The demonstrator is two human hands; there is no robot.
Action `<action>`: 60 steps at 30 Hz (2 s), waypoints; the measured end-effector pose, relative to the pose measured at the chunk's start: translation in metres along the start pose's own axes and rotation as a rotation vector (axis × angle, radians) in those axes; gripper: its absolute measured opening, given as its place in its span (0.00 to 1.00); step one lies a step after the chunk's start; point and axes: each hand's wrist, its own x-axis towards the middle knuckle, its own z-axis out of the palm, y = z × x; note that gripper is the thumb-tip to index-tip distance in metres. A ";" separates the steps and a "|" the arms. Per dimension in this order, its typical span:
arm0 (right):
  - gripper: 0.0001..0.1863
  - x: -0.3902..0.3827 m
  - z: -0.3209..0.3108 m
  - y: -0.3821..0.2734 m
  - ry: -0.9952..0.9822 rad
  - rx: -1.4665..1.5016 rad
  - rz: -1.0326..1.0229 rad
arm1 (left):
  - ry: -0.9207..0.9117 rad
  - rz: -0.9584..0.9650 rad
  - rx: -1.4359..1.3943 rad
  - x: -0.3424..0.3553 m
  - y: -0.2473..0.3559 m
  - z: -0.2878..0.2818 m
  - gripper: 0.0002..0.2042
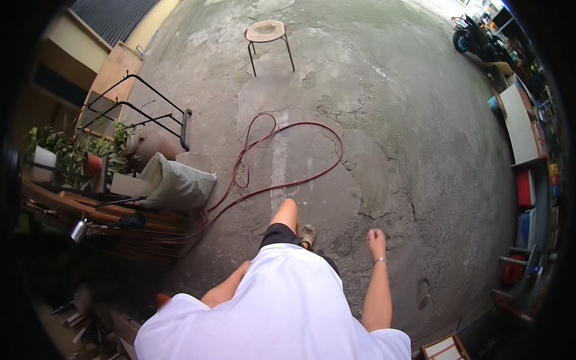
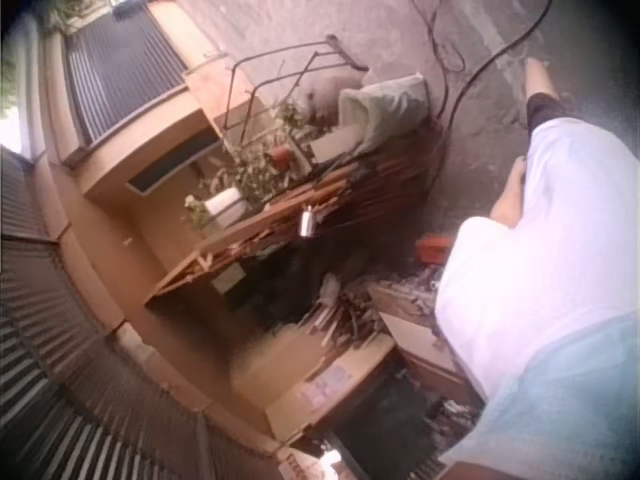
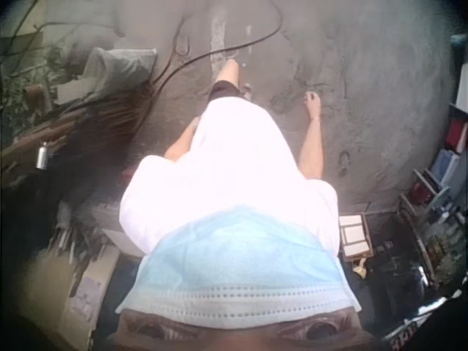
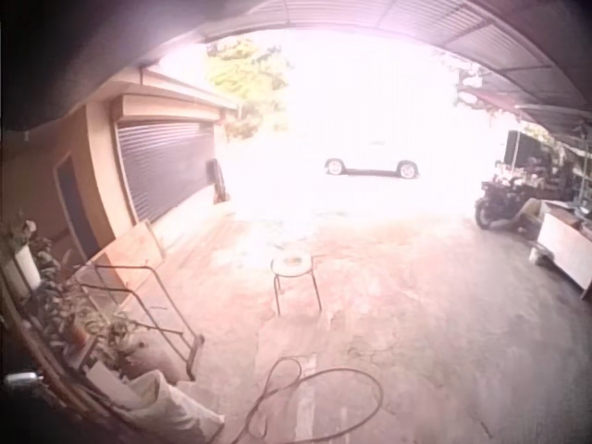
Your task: The person uses a utility knife to trim excess veneer or tape from the edges of a wooden frame, then peels away the removed strips by hand. They inspect the frame, move a stool, retrieve a wooden plank, and place the frame on a workbench.
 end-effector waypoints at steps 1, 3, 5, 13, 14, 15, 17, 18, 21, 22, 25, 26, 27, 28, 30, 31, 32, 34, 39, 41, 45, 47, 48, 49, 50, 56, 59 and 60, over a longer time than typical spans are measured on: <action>0.11 0.039 -0.005 -0.033 0.010 0.018 -0.049 | -0.011 0.016 -0.083 0.006 0.013 -0.001 0.25; 0.11 0.107 -0.011 -0.088 0.023 0.010 -0.114 | -0.009 -0.046 -0.146 0.020 0.046 -0.010 0.24; 0.11 0.154 -0.002 -0.122 0.017 -0.027 -0.114 | 0.002 -0.090 -0.093 0.054 0.096 -0.031 0.23; 0.13 0.237 0.057 -0.181 -0.280 -0.171 0.415 | 0.242 0.256 0.096 0.204 0.447 -0.190 0.27; 0.14 0.244 0.063 -0.190 -0.346 -0.252 0.456 | 0.422 0.472 -0.028 0.209 0.497 -0.211 0.19; 0.15 0.253 0.064 -0.203 -0.433 -0.374 0.333 | 0.406 0.496 -0.173 0.210 0.546 -0.238 0.17; 0.19 0.278 0.076 -0.234 -0.396 -0.459 0.293 | 0.407 0.673 -0.532 0.205 0.634 -0.275 0.15; 0.20 0.297 0.082 -0.251 -0.364 -0.495 0.324 | 0.408 0.713 -0.515 0.204 0.666 -0.293 0.15; 0.20 0.367 0.095 -0.301 -0.364 -0.481 0.302 | 0.399 0.751 -0.435 0.227 0.725 -0.328 0.17; 0.18 0.397 0.102 -0.317 -0.374 -0.488 0.284 | 0.412 0.720 -0.432 0.244 0.732 -0.334 0.17; 0.16 0.503 0.123 -0.360 -0.404 -0.396 0.350 | 0.492 0.496 -0.402 0.304 0.717 -0.341 0.17; 0.15 0.544 0.128 -0.377 -0.396 -0.366 0.387 | 0.491 0.342 -0.432 0.317 0.704 -0.332 0.17; 0.15 0.588 0.142 -0.394 -0.358 -0.341 0.465 | 0.503 0.190 -0.508 0.325 0.692 -0.323 0.17; 0.13 0.632 0.149 -0.414 -0.419 -0.420 0.410 | 0.474 -0.048 -0.572 0.324 0.676 -0.309 0.18; 0.12 0.716 0.168 -0.466 -0.409 -0.429 0.300 | 0.361 -0.350 -0.623 0.317 0.664 -0.288 0.22; 0.13 0.759 0.182 -0.502 -0.441 -0.644 0.159 | 0.275 -0.284 -0.523 0.311 0.663 -0.288 0.23; 0.14 0.792 0.194 -0.536 -0.418 -0.604 0.035 | 0.155 -0.294 -0.467 0.298 0.663 -0.276 0.25; 0.16 0.865 0.233 -0.625 -0.364 -0.603 -0.105 | 0.197 -0.186 -0.370 0.293 0.688 -0.273 0.24; 0.19 0.966 0.371 -0.822 -0.378 -0.714 -0.435 | 0.256 -0.174 -0.719 0.338 0.771 -0.330 0.20; 0.19 0.982 0.432 -0.873 -0.399 -0.819 -0.558 | 0.332 -0.083 -0.716 0.372 0.807 -0.378 0.20; 0.19 1.010 0.555 -0.947 -0.567 -1.040 -0.610 | 0.510 0.097 -0.704 0.417 0.866 -0.506 0.20; 0.19 1.016 0.609 -0.977 -0.641 -1.180 -0.753 | 0.575 0.070 -0.779 0.407 0.889 -0.582 0.18; 0.19 1.018 0.640 -0.992 -0.658 -1.250 -0.800 | 0.659 0.130 -0.868 0.395 0.901 -0.615 0.18; 0.19 1.020 0.670 -1.008 -0.688 -1.260 -0.836 | 0.726 0.160 -0.967 0.383 0.912 -0.644 0.19; 0.19 1.022 0.699 -1.023 -0.711 -1.282 -0.861 | 0.764 0.159 -0.989 0.369 0.919 -0.668 0.19; 0.26 1.041 0.865 -1.087 -0.917 -1.460 -1.034 | 0.880 -0.118 -1.108 0.347 0.884 -0.685 0.20; 0.37 1.054 0.951 -1.095 -1.011 -1.671 -1.087 | 0.744 -0.398 -1.107 0.342 0.853 -0.607 0.20; 0.40 1.062 0.973 -1.096 -1.047 -1.718 -1.167 | 0.657 -0.455 -1.039 0.331 0.849 -0.575 0.19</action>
